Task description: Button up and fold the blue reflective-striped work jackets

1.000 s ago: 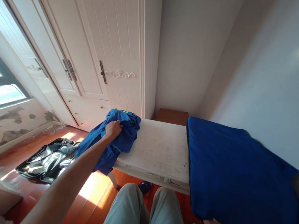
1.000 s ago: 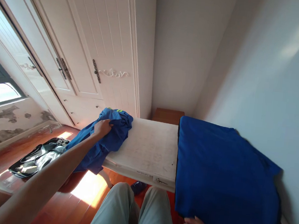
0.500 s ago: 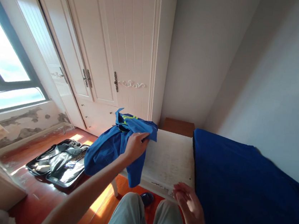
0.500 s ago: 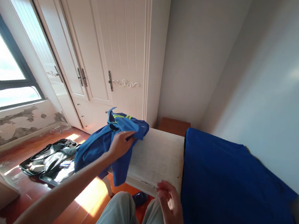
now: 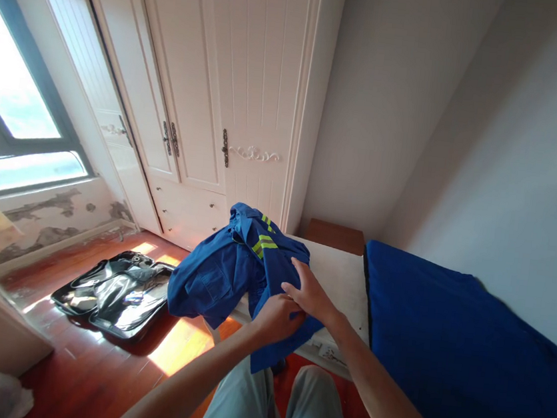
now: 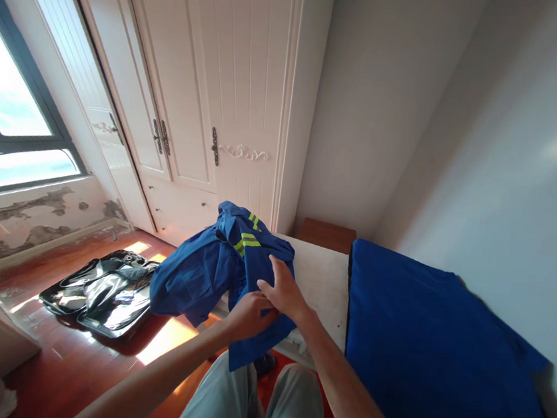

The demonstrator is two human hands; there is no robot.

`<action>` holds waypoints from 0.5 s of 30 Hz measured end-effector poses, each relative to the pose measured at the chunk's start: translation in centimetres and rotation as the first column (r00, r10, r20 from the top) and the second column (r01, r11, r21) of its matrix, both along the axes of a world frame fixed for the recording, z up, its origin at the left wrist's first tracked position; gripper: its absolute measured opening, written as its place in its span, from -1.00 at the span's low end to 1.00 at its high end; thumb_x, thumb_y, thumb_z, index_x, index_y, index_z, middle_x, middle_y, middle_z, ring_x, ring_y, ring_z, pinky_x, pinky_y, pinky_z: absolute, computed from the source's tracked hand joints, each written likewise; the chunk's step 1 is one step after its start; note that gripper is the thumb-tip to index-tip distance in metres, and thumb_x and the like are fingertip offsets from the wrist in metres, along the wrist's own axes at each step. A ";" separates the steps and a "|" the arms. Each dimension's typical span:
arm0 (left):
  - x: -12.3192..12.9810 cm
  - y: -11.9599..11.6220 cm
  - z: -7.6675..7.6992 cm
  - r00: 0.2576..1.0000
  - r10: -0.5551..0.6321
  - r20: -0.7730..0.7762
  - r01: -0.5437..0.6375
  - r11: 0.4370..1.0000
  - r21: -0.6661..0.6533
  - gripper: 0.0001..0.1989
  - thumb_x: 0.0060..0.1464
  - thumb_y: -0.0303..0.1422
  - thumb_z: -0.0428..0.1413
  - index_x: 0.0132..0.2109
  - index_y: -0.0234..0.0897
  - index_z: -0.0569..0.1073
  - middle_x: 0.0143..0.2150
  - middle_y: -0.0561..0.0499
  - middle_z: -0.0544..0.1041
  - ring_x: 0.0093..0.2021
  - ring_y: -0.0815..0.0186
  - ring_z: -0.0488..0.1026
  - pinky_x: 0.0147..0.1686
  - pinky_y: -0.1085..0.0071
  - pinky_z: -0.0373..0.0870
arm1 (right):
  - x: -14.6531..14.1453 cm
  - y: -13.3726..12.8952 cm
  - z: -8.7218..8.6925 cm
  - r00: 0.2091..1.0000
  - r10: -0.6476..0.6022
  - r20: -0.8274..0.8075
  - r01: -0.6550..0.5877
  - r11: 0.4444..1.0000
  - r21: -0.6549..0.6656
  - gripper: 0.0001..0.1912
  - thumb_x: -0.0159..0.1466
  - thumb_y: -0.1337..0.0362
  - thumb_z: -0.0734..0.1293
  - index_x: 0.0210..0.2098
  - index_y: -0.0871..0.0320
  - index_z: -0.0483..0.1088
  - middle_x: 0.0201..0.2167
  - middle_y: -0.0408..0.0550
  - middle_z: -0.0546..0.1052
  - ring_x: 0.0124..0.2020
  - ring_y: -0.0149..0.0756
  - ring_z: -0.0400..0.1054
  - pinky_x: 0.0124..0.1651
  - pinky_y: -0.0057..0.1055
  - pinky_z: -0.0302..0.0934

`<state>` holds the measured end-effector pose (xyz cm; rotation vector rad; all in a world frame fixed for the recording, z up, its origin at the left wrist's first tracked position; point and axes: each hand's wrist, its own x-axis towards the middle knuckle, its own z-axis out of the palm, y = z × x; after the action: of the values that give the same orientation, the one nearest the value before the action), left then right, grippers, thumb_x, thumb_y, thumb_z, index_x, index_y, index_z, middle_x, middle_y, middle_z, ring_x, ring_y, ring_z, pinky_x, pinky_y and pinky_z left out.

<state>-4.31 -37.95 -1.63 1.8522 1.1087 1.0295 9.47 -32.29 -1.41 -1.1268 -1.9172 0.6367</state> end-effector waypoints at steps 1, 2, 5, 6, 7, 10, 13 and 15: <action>-1.1 0.5 0.5 0.995 -0.053 -0.083 0.060 0.995 0.084 -0.81 0.06 -0.30 0.12 -0.41 -0.15 0.62 -0.34 -0.15 0.61 -0.23 0.03 0.53 -0.05 0.13 0.42 | -0.7 0.8 -0.5 0.999 -0.013 0.029 0.014 1.000 -0.019 -0.34 0.25 0.13 0.29 0.30 0.18 0.13 0.29 0.21 0.25 0.32 -0.01 0.13 0.33 0.01 0.04; -2.3 1.1 0.8 0.988 -0.055 -0.143 0.077 0.986 0.149 -0.76 0.12 -0.30 0.07 -0.38 -0.15 0.62 -0.34 -0.14 0.60 -0.23 0.08 0.52 -0.04 0.15 0.41 | -1.4 1.5 -0.9 0.998 -0.030 0.053 0.032 0.999 -0.031 -0.33 0.26 0.12 0.29 0.30 0.21 0.12 0.29 0.23 0.25 0.33 -0.01 0.13 0.34 0.00 0.04; -6.4 2.9 0.9 0.976 0.131 -0.172 -0.088 0.967 0.238 -0.75 0.18 -0.28 0.03 -0.29 -0.15 0.62 -0.31 -0.13 0.60 -0.20 0.13 0.51 0.01 0.19 0.39 | -3.9 3.6 -1.2 0.984 -0.078 0.158 0.081 0.997 -0.011 -0.27 0.24 0.11 0.31 0.31 0.28 0.10 0.28 0.28 0.25 0.33 0.02 0.11 0.35 -0.04 0.00; -7.7 3.5 0.8 0.956 0.211 -0.204 -0.153 0.952 0.266 -0.76 0.18 -0.28 0.04 -0.23 -0.14 0.61 -0.23 -0.13 0.61 -0.14 0.12 0.51 0.04 0.19 0.37 | -4.8 4.4 -0.9 0.974 -0.087 0.209 0.088 0.996 0.007 -0.25 0.23 0.12 0.33 0.31 0.31 0.10 0.28 0.30 0.24 0.33 0.03 0.10 0.36 -0.06 -0.01; -9.0 4.1 0.5 0.922 0.293 -0.252 -0.216 0.931 0.294 -0.76 0.19 -0.30 0.04 -0.16 -0.14 0.60 -0.12 -0.14 0.61 -0.04 0.09 0.49 0.09 0.16 0.34 | -5.8 5.3 -0.6 0.961 -0.096 0.261 0.092 0.995 0.025 -0.24 0.22 0.12 0.33 0.31 0.34 0.10 0.28 0.33 0.24 0.33 0.04 0.10 0.36 -0.07 -0.02; -11.9 5.9 -0.5 0.769 0.462 -0.442 -0.327 0.879 0.348 -0.62 0.17 -0.33 0.05 0.13 -0.23 0.47 0.23 -0.23 0.41 0.30 -0.02 0.24 0.21 0.05 0.19 | -8.9 8.2 1.0 0.894 -0.129 0.429 0.106 0.991 0.078 -0.20 0.22 0.12 0.36 0.31 0.44 0.07 0.27 0.40 0.22 0.32 0.07 0.09 0.35 -0.13 -0.03; -13.2 7.5 -2.2 0.675 0.486 -0.555 -0.352 0.873 0.337 -0.45 0.19 -0.28 0.05 0.28 -0.39 0.30 0.38 -0.35 0.17 0.43 -0.09 -0.04 0.28 -0.02 0.06 | -11.9 11.2 2.4 0.823 -0.146 0.549 0.118 0.989 0.088 -0.13 0.20 0.11 0.40 0.33 0.42 0.02 0.32 0.42 0.14 0.34 0.10 0.05 0.32 -0.11 -0.01; -13.3 8.2 -3.8 0.654 0.486 -0.580 -0.361 0.874 0.326 -0.42 0.23 -0.22 0.01 0.31 -0.44 0.26 0.39 -0.36 0.14 0.44 -0.10 -0.08 0.31 -0.05 -0.01 | -13.4 12.9 3.0 0.798 -0.120 0.590 0.104 0.993 0.062 -0.11 0.15 0.10 0.45 0.32 0.35 0.06 0.32 0.39 0.16 0.31 0.13 0.11 0.25 -0.09 0.09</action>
<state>-17.64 -29.75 -5.47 2.2354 2.0069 0.7410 -3.95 -19.34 1.58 -1.5407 -2.3408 0.1883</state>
